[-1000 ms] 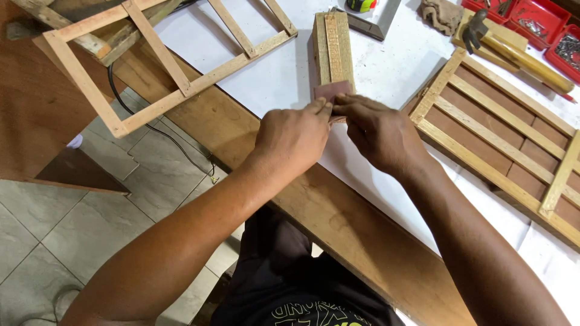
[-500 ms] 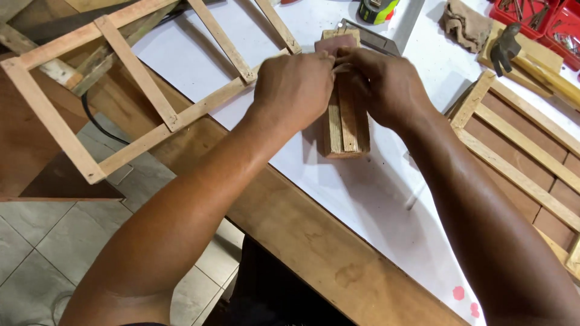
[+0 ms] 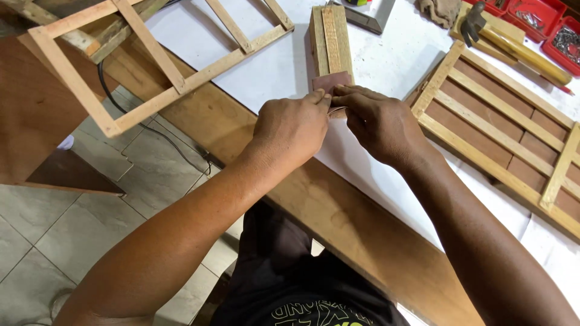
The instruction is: Sanding and assembling wooden frames at a workbench.
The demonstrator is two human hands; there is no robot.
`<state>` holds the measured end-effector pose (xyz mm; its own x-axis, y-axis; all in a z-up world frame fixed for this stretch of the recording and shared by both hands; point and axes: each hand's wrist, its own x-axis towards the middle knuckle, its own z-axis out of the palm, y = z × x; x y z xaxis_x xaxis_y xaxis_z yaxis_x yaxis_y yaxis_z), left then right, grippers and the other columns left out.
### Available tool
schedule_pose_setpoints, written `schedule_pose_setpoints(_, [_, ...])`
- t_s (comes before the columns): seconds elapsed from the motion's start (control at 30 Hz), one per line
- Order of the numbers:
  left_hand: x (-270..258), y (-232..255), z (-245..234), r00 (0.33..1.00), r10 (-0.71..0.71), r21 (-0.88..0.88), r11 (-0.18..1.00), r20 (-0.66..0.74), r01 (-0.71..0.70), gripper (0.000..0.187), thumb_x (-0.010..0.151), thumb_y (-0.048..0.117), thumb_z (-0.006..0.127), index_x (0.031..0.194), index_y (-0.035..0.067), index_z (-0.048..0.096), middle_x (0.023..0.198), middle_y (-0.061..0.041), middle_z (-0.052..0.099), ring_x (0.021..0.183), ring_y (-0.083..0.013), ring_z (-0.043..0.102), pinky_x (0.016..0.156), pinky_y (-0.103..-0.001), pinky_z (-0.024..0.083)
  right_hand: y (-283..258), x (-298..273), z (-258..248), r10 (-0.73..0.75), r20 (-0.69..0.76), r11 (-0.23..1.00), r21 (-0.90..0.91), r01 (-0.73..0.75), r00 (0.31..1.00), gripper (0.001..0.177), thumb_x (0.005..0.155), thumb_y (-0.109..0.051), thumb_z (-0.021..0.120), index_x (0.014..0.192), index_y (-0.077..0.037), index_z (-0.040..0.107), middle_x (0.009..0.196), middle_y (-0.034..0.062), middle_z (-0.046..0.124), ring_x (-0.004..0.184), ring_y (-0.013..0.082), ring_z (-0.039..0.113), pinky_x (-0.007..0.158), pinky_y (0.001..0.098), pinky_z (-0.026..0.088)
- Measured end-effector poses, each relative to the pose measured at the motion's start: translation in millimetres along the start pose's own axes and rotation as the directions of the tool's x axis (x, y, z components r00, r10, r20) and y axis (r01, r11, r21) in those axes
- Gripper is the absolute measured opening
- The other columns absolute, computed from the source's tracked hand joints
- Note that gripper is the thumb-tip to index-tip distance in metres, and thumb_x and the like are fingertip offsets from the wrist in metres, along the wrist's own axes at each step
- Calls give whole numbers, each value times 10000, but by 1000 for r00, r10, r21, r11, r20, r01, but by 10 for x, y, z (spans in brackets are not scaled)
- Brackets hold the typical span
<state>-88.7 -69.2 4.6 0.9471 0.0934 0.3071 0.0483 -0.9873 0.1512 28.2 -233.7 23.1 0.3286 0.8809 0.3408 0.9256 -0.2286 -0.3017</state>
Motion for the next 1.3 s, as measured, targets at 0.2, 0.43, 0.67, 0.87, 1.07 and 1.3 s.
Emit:
schedule_pose_setpoints(0.2, [61, -23, -62, 1000, 14, 20, 1000, -23, -14, 328, 980, 241, 554, 1202, 58, 712, 1205, -102, 743, 755, -259, 767, 592, -423, 595, 24, 113, -20, 132, 100, 990, 29, -136, 986, 380, 926, -65, 684, 1301, -124, 674, 1277, 73, 729, 1028, 301, 745, 851, 416, 608])
schedule_pose_setpoints(0.43, [777, -516, 144, 999, -54, 16, 998, -4, 54, 267, 990, 244, 566, 1113, 75, 732, 1047, -95, 766, 660, -262, 751, 521, -422, 573, 653, 791, 224, 162, 90, 981, 89, -170, 983, 334, 981, -161, 711, 1314, -148, 683, 1174, 96, 760, 972, 310, 758, 817, 411, 606])
schedule_pose_setpoints(0.67, [1002, -729, 335, 987, -35, -5, 999, -159, 35, 222, 959, 244, 602, 1022, 109, 767, 886, -87, 783, 700, -278, 751, 582, -435, 580, 823, 1015, 272, 80, 29, 992, 100, -82, 996, 309, 1012, -180, 720, 1318, -147, 698, 1174, 112, 765, 990, 319, 755, 819, 415, 602])
schedule_pose_setpoints(0.87, [488, -347, 41, 1000, -17, -13, 1000, -11, 17, 276, 1007, 242, 556, 1081, 58, 748, 1081, -114, 762, 623, -258, 743, 534, -421, 581, 349, 508, 114, 136, 43, 981, 134, -141, 990, 366, 984, -152, 693, 1348, -141, 663, 1166, 111, 760, 996, 296, 761, 837, 400, 604])
schedule_pose_setpoints(1.07, [-93, 60, -67, 995, 67, 45, 997, -74, -63, 335, 964, 262, 568, 1177, 43, 707, 1191, -107, 744, 657, -239, 747, 508, -409, 572, -143, -57, -104, 138, 38, 985, 95, -141, 990, 376, 921, -77, 661, 1292, -128, 688, 1269, 96, 730, 1053, 318, 732, 867, 411, 595])
schedule_pose_setpoints(1.3, [-323, 262, -160, 989, 148, 20, 989, 15, -149, 354, 1024, 242, 592, 1261, -12, 657, 1235, -176, 706, 545, -197, 705, 488, -352, 562, -359, -471, -328, 3, -21, 999, -37, -3, 1000, 353, 907, -73, 626, 1248, -109, 711, 1355, 95, 690, 1236, 320, 657, 1035, 440, 522])
